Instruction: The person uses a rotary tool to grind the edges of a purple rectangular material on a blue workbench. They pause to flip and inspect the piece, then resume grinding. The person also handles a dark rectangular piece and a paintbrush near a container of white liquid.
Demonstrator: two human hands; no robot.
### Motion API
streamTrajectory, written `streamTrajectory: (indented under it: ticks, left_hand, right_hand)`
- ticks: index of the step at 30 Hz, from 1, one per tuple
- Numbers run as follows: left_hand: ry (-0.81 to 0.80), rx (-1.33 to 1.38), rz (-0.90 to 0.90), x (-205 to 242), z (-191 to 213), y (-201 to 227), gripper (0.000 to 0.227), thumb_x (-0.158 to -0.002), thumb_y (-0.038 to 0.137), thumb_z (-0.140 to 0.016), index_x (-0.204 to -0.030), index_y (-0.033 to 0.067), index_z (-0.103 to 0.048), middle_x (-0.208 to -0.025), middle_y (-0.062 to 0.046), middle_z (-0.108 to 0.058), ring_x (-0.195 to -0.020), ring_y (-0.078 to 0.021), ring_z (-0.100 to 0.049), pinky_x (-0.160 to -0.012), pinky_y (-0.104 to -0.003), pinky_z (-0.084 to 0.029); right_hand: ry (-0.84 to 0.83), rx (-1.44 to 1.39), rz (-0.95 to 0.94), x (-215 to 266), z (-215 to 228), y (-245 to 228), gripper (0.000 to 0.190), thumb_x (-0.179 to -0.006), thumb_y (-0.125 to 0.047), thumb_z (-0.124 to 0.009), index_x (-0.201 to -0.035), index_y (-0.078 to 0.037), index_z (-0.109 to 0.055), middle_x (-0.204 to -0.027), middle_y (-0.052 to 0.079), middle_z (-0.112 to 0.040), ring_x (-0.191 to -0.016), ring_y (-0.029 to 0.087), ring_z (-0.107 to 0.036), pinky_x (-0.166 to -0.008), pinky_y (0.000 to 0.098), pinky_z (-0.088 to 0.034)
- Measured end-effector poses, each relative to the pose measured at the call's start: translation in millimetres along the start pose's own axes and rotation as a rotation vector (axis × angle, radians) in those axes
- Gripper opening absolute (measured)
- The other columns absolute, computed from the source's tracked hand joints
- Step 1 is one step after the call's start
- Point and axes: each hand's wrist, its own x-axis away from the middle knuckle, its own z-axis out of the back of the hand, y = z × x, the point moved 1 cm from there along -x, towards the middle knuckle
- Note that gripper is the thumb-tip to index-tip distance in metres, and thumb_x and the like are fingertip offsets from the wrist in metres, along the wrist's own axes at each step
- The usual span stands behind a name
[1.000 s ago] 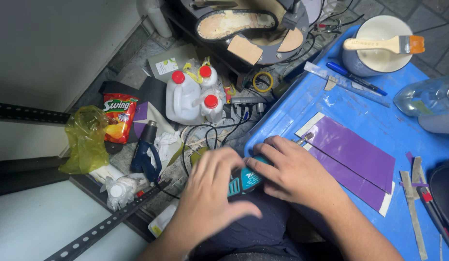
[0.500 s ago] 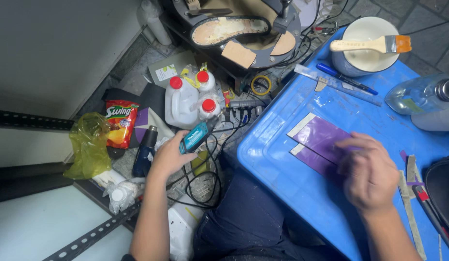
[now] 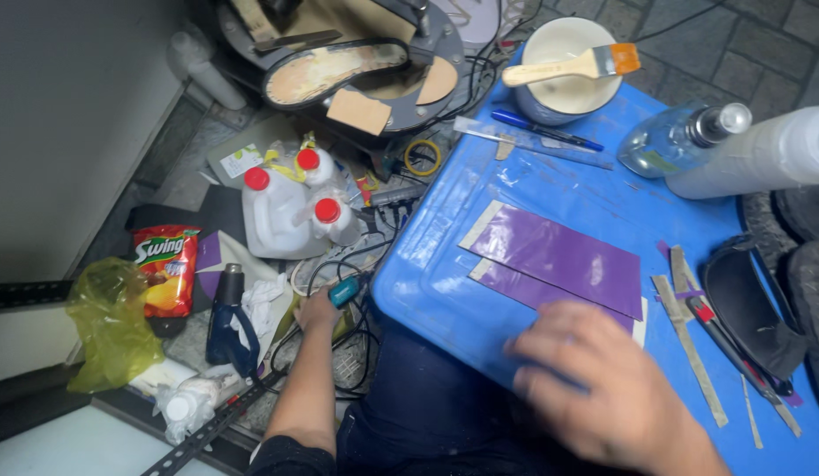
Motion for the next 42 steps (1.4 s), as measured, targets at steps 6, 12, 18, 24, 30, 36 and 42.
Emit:
streamTrajectory:
  ticks: [6, 12, 18, 24, 30, 36, 42]
  left_hand:
    - [0.216, 0.297, -0.065, 6.1, -5.8, -8.2, 0.048, -0.084, 0.023, -0.074, -0.132, 0.0247, -0.071, -0.122, -0.017, -0.071, -0.116, -0.0371, -0.064, -0.099, -0.046, -0.049]
    - [0.503, 0.507, 0.018, 4.5, 12.3, -2.5, 0.048, -0.107, 0.043, -0.061, -0.088, 0.0025, -0.077, -0.093, -0.028, -0.073, -0.092, -0.0417, -0.067, -0.089, -0.048, -0.050]
    - [0.690, 0.975, -0.196, 45.6, 58.5, 33.8, 0.027, -0.110, 0.022, -0.047, -0.117, 0.0022, -0.063, -0.104, -0.019, -0.070, -0.096, -0.0312, -0.067, -0.090, -0.042, -0.049]
    - [0.583, 1.351, -0.562, 159.9, 131.0, 80.3, 0.059, -0.096, 0.011, -0.050, -0.154, 0.0071, -0.038, -0.158, -0.014, -0.039, -0.145, -0.0299, -0.041, -0.118, -0.044, -0.036]
    - [0.632, 0.997, -0.953, 329.7, 126.2, 134.1, 0.058, -0.112, 0.041, -0.021, -0.149, 0.0073, -0.050, -0.171, -0.021, -0.024, -0.161, -0.0452, -0.011, -0.130, -0.056, -0.008]
    - [0.573, 0.540, -1.388, 339.7, 115.6, 153.7, 0.083, -0.099, 0.063, -0.056, -0.151, -0.0003, -0.048, -0.169, -0.026, -0.028, -0.160, -0.0481, -0.021, -0.129, -0.063, -0.007]
    - [0.825, 0.471, -1.251, 269.2, 195.4, 174.3, 0.049, -0.101, 0.046, -0.059, -0.141, 0.0173, -0.063, -0.167, -0.017, -0.039, -0.164, -0.0448, -0.022, -0.137, -0.057, -0.008]
  right_hand:
    - [-0.400, -0.070, 0.221, -3.6, 13.3, -43.0, 0.034, -0.092, -0.016, -0.062, -0.124, -0.010, -0.073, -0.124, 0.011, -0.069, -0.123, 0.031, -0.067, -0.108, 0.0401, -0.049]
    - [-0.419, -0.026, 0.326, 45.3, 7.8, -47.8, 0.035, -0.097, -0.018, -0.061, -0.129, -0.007, -0.067, -0.131, 0.015, -0.066, -0.126, 0.034, -0.065, -0.110, 0.0437, -0.049]
    - [-0.110, -0.197, -0.224, 122.0, 33.7, -54.0, 0.036, -0.102, -0.020, -0.059, -0.135, -0.004, -0.061, -0.138, 0.018, -0.063, -0.128, 0.037, -0.064, -0.113, 0.0474, -0.049]
    - [0.238, -0.443, -0.124, 71.9, -55.9, -27.3, 0.050, -0.114, -0.032, -0.055, -0.156, -0.007, -0.042, -0.158, 0.018, -0.055, -0.148, 0.036, -0.058, -0.130, 0.0478, -0.042]
    - [0.156, -1.285, -0.315, -15.1, -159.7, -24.0, 0.083, -0.110, -0.058, -0.034, -0.169, -0.006, -0.007, -0.179, 0.021, -0.011, -0.166, 0.039, -0.017, -0.134, 0.0466, -0.014]
    - [0.421, -1.960, -0.188, -7.3, -150.7, -7.0, 0.092, -0.105, -0.070, -0.023, -0.173, -0.011, -0.002, -0.179, 0.019, -0.009, -0.162, 0.041, -0.021, -0.133, 0.0512, -0.015]
    - [0.271, -1.700, -0.347, 39.9, -129.3, -32.1, 0.100, -0.102, -0.075, -0.021, -0.167, -0.002, 0.001, -0.180, 0.015, 0.003, -0.168, 0.029, 0.001, -0.137, 0.0506, -0.006]
